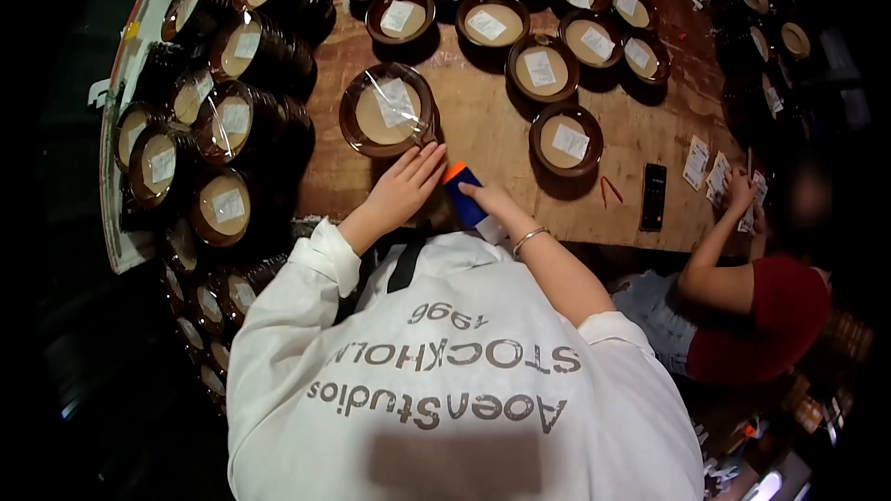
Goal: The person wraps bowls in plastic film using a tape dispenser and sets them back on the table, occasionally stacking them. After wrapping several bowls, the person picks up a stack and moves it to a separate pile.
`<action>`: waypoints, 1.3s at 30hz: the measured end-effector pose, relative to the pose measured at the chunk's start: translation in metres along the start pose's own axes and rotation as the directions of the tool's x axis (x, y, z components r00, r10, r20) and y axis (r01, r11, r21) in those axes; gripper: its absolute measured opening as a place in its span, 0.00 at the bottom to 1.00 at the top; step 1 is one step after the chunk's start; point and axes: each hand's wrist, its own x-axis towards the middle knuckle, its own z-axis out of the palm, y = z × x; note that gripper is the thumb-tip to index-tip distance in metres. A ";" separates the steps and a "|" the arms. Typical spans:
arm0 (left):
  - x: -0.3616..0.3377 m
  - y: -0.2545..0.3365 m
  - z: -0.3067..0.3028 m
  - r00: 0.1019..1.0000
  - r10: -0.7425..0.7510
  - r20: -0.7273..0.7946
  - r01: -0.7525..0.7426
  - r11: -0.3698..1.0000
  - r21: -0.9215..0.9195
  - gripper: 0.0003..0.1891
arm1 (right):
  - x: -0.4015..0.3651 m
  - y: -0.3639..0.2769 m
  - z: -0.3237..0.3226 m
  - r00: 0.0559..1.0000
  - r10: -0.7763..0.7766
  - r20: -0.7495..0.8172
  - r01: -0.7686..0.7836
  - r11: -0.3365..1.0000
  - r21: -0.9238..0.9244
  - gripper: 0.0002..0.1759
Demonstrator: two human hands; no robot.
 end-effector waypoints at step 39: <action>-0.039 -0.003 -0.036 0.686 -0.444 0.577 0.724 0.497 -0.479 0.16 | 0.004 -0.121 0.063 0.952 -0.231 -0.201 0.275 0.355 0.894 0.43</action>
